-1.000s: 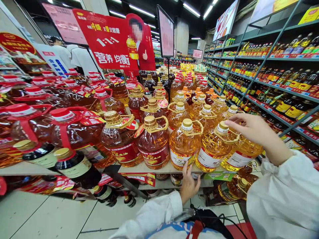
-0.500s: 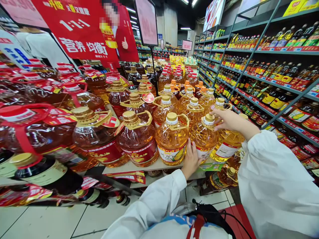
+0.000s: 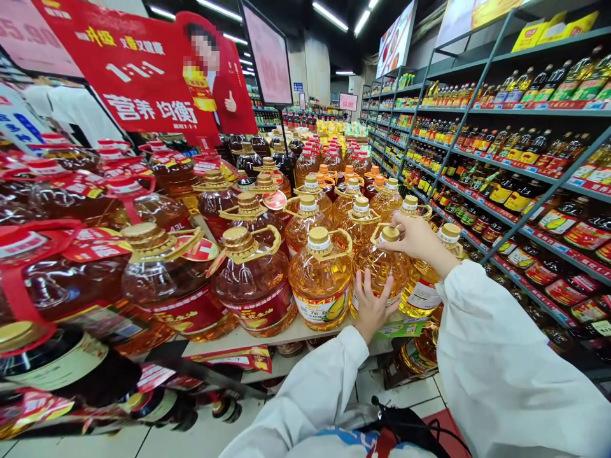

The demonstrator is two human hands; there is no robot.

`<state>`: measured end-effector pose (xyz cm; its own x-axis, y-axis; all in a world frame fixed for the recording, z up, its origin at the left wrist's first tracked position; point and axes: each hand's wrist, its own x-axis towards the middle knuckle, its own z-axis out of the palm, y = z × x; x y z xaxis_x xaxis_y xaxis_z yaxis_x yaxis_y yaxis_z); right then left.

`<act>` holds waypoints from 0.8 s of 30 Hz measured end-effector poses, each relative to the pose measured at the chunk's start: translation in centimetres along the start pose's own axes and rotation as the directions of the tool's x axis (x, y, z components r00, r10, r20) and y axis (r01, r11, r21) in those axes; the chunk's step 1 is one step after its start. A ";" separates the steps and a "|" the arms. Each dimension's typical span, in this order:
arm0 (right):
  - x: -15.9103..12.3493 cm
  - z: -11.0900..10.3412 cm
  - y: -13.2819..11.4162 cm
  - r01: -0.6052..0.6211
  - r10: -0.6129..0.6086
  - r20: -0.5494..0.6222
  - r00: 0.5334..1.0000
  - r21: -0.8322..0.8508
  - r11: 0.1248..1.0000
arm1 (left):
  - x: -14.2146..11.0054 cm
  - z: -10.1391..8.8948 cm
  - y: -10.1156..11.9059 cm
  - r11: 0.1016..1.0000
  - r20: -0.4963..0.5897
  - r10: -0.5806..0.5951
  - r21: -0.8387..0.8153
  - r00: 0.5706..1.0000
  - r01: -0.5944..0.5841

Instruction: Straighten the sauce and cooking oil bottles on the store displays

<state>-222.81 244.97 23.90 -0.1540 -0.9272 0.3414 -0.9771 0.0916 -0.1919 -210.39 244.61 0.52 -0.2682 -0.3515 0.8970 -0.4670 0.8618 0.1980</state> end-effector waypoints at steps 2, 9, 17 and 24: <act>0.1 0.3 0.1 0.008 -0.008 0.012 1.000 0.025 1.000 | -0.1 -0.1 -0.3 1.000 -0.001 0.014 0.001 1.000 -0.014; -1.8 0.1 1.4 0.051 -0.030 -0.070 0.997 0.319 0.946 | -0.2 -0.9 -1.3 0.996 0.043 0.068 -0.065 0.997 -0.065; -10.0 0.6 12.2 0.079 0.626 -0.601 0.497 0.750 0.657 | -2.7 -4.9 -1.1 0.964 0.158 0.160 -0.236 0.974 -0.120; -10.0 6.0 17.3 0.002 0.545 -0.280 0.790 0.890 0.455 | -5.2 -3.5 3.1 0.839 0.365 0.402 -0.514 0.840 -0.178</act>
<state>-237.35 253.63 11.67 -0.6957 -0.5807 0.4230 -0.3144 -0.2833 -0.9060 -207.50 250.33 -2.13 -0.7203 -0.0823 0.6888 0.0889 0.9738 0.2094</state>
